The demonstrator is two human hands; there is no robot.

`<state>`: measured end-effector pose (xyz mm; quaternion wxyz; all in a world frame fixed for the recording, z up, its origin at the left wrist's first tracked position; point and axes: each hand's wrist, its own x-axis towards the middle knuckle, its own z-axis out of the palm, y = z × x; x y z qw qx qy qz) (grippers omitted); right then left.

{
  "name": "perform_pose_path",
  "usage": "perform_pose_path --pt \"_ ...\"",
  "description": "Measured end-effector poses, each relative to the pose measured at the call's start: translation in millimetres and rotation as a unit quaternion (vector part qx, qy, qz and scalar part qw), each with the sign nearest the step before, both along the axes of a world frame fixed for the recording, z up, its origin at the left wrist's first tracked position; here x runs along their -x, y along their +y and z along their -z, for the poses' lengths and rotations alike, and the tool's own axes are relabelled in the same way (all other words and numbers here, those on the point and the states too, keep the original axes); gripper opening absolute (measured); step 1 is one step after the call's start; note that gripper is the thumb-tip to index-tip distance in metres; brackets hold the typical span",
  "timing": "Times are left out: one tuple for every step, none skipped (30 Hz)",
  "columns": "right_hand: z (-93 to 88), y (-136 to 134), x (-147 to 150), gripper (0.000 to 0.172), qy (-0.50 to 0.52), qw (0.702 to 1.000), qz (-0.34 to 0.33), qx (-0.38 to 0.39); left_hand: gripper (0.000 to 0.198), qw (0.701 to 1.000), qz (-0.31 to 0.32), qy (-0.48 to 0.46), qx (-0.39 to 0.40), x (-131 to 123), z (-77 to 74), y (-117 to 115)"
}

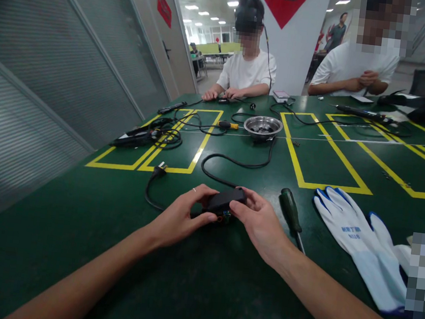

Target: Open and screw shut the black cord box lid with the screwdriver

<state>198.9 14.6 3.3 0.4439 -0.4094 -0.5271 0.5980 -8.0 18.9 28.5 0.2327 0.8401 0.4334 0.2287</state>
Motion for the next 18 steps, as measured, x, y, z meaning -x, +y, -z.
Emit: perform_pose_path --pt "-1.0 -0.6 -3.1 0.049 0.019 1.000 0.004 0.015 0.042 1.000 0.005 0.027 -0.008 0.2 1.2 -0.3" --pt "-2.3 -1.1 -7.9 0.048 0.034 0.999 0.007 0.028 0.047 0.998 0.006 0.062 -0.019 0.9 2.4 -0.4" --pt "-3.6 -1.5 -14.1 0.048 0.046 0.998 0.012 0.040 0.051 0.995 0.003 0.100 -0.029 1.9 3.7 -0.1" --pt "-4.6 -1.9 -21.0 0.049 0.055 0.997 0.020 0.051 0.051 0.990 0.002 0.136 -0.035 3.0 5.1 0.3" --pt "-4.9 -2.3 -28.1 0.050 0.061 0.996 0.031 0.060 0.048 0.986 0.004 0.164 -0.034 4.1 6.5 0.7" --pt "-4.4 -2.6 -34.8 0.050 0.065 0.995 0.041 0.069 0.043 0.983 0.013 0.181 -0.027 5.0 7.9 1.2" --pt "-2.9 -2.8 -40.5 0.050 0.066 0.994 0.051 0.076 0.037 0.982 0.025 0.189 -0.018 5.6 9.1 1.5" --pt "-0.5 -2.8 -45.1 0.049 0.064 0.993 0.060 0.080 0.033 0.981 0.039 0.190 -0.010 5.8 10.1 1.6" --pt "2.6 -2.6 -48.5 0.048 0.061 0.993 0.066 0.082 0.031 0.981 0.049 0.187 -0.005 5.8 10.9 1.5" --pt "6.0 -2.1 -50.8 0.048 0.055 0.993 0.069 0.081 0.032 0.982 0.053 0.183 -0.004 5.5 11.4 1.4" --pt "9.5 -1.4 -52.2 0.047 0.047 0.993 0.071 0.078 0.035 0.982 0.052 0.179 -0.006 5.0 11.8 1.1" --pt "13.0 -0.4 -53.2 0.047 0.038 0.994 0.072 0.073 0.038 0.983 0.047 0.177 -0.009 4.4 11.9 0.9" --pt "16.0 0.6 -53.9 0.047 0.028 0.995 0.074 0.066 0.042 0.984 0.041 0.174 -0.013 3.7 11.9 0.8" --pt "18.7 1.6 -54.7 0.047 0.016 0.995 0.076 0.055 0.046 0.984 0.033 0.171 -0.018 3.0 11.6 0.8" --pt "20.9 2.5 -55.6 0.048 0.003 0.996 0.080 0.042 0.046 0.985 0.025 0.167 -0.026 2.6 11.2 1.0" --pt "22.5 3.3 -56.7 0.048 -0.011 0.996 0.085 0.026 0.045 0.986 0.018 0.161 -0.034 2.4 10.6 1.5" --pt "23.6 3.9 -57.9 0.048 -0.029 0.995 0.091 0.006 0.041 0.987 0.013 0.153 -0.044 2.6 9.9 2.3" --pt "24.4 4.4 -59.1 0.048 -0.046 0.994 0.098 -0.014 0.038 0.988 0.009 0.143 -0.053 3.2 9.2 3.3"
